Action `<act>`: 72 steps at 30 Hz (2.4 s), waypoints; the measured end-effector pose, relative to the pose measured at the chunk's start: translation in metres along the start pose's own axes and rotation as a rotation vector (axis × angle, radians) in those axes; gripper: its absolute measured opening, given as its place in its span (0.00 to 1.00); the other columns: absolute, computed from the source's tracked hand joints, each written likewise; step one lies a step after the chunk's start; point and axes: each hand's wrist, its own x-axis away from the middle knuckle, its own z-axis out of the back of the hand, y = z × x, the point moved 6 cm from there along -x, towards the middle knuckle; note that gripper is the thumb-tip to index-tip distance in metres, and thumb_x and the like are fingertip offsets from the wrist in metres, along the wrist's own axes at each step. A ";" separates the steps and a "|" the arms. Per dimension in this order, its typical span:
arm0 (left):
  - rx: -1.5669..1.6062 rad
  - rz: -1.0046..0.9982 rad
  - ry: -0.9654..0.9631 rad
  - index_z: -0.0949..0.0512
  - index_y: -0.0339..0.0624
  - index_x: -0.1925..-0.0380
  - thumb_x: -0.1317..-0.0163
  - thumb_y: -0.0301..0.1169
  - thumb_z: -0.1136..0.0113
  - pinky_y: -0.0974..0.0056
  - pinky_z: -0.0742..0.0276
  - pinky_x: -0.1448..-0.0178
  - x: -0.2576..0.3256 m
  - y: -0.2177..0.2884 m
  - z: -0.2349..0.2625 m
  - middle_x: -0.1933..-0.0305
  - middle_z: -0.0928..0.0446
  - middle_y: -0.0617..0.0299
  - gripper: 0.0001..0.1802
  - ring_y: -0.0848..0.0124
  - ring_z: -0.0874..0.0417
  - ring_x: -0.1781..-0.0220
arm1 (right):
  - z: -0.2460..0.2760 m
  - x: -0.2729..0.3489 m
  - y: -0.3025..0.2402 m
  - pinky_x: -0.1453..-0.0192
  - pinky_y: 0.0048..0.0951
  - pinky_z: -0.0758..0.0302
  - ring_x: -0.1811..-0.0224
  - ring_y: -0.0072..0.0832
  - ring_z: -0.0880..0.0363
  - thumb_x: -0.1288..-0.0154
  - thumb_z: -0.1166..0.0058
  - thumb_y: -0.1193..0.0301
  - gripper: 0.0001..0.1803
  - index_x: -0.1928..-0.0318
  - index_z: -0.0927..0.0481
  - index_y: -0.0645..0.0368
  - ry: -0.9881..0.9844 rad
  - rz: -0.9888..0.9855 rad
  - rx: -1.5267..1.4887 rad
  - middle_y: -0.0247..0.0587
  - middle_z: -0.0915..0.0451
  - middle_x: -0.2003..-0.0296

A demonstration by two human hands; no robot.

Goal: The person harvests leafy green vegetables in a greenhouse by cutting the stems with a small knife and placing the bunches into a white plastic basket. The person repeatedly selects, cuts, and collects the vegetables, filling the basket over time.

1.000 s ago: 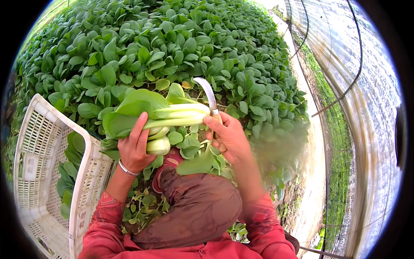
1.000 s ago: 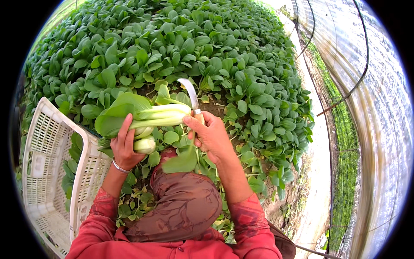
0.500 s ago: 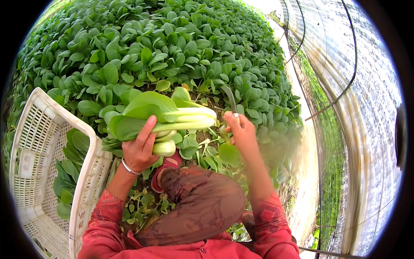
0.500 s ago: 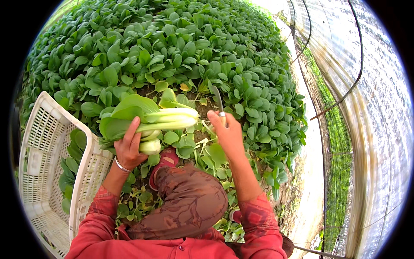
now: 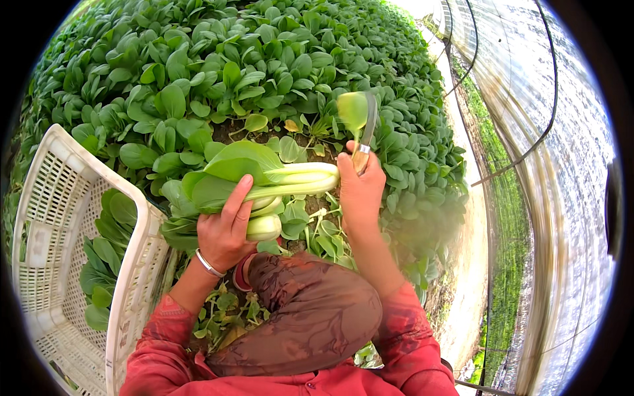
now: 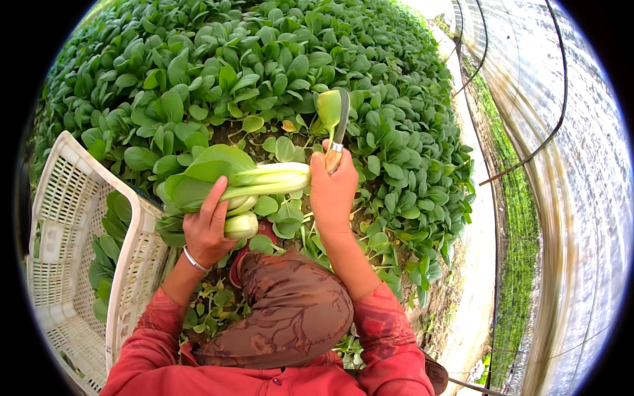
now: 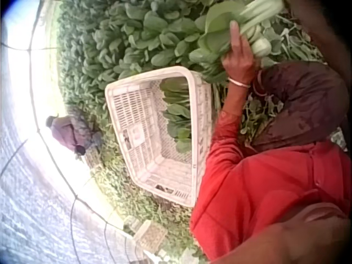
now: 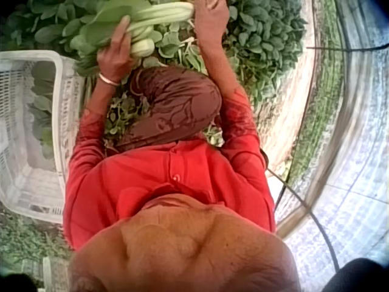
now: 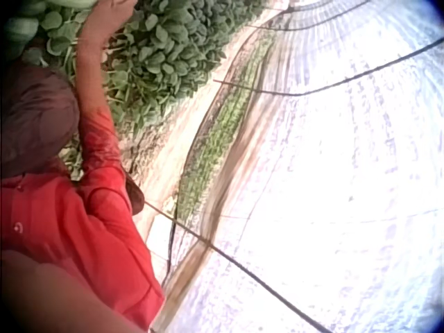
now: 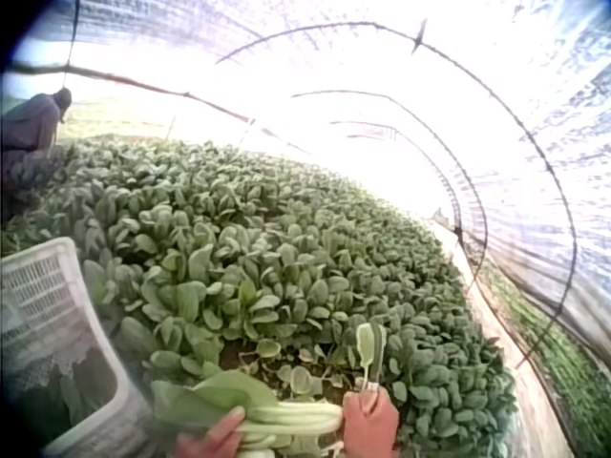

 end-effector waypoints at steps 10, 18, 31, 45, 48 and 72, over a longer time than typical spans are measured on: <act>0.053 0.209 -0.065 0.26 0.32 0.47 0.59 0.33 0.24 0.59 0.20 0.52 -0.003 -0.015 -0.012 0.32 0.30 0.54 0.36 0.58 0.16 0.48 | 0.031 -0.019 0.081 0.70 0.31 0.26 0.71 0.28 0.22 0.35 0.36 0.54 0.29 0.44 0.27 0.62 -0.171 -0.408 0.376 0.41 0.21 0.61; 0.239 0.225 -0.162 0.26 0.32 0.46 0.59 0.33 0.24 0.58 0.20 0.46 -0.002 -0.022 -0.016 0.29 0.34 0.52 0.37 0.54 0.18 0.45 | -0.039 0.014 0.035 0.85 0.15 0.42 0.83 0.14 0.34 0.40 0.30 0.64 0.23 0.52 0.27 0.60 -0.252 -0.516 -0.387 0.32 0.24 0.73; 1.243 1.028 -0.056 0.38 0.33 0.31 0.47 0.29 0.32 0.65 0.27 0.38 0.020 -0.098 -0.034 0.44 0.25 0.60 0.43 0.72 0.23 0.44 | 0.014 -0.022 -0.092 0.49 0.30 0.22 0.56 0.31 0.17 0.40 0.33 0.70 0.25 0.43 0.24 0.61 -0.359 0.399 0.717 0.44 0.17 0.56; 1.412 0.845 0.086 0.48 0.37 0.26 0.61 0.30 0.16 0.62 0.29 0.33 -0.020 -0.043 -0.034 0.35 0.30 0.56 0.63 0.68 0.27 0.37 | -0.092 0.017 -0.073 0.53 0.24 0.22 0.59 0.20 0.19 0.43 0.29 0.69 0.25 0.47 0.23 0.63 -0.585 0.044 0.170 0.37 0.17 0.58; 1.458 0.938 0.077 0.45 0.38 0.28 0.60 0.29 0.17 0.64 0.28 0.35 -0.027 -0.037 -0.038 0.37 0.28 0.60 0.60 0.72 0.25 0.38 | -0.084 0.016 -0.074 0.52 0.24 0.21 0.58 0.21 0.20 0.41 0.33 0.75 0.25 0.44 0.25 0.65 -0.504 0.091 0.127 0.37 0.19 0.53; -0.298 0.671 0.075 0.28 0.43 0.37 0.41 0.28 0.33 0.58 0.20 0.41 0.026 -0.168 0.440 0.42 0.20 0.55 0.30 0.61 0.16 0.45 | 0.177 0.054 0.104 0.85 0.19 0.47 0.84 0.12 0.40 0.30 0.43 0.62 0.13 0.62 0.21 0.60 0.088 -0.319 0.248 0.28 0.26 0.75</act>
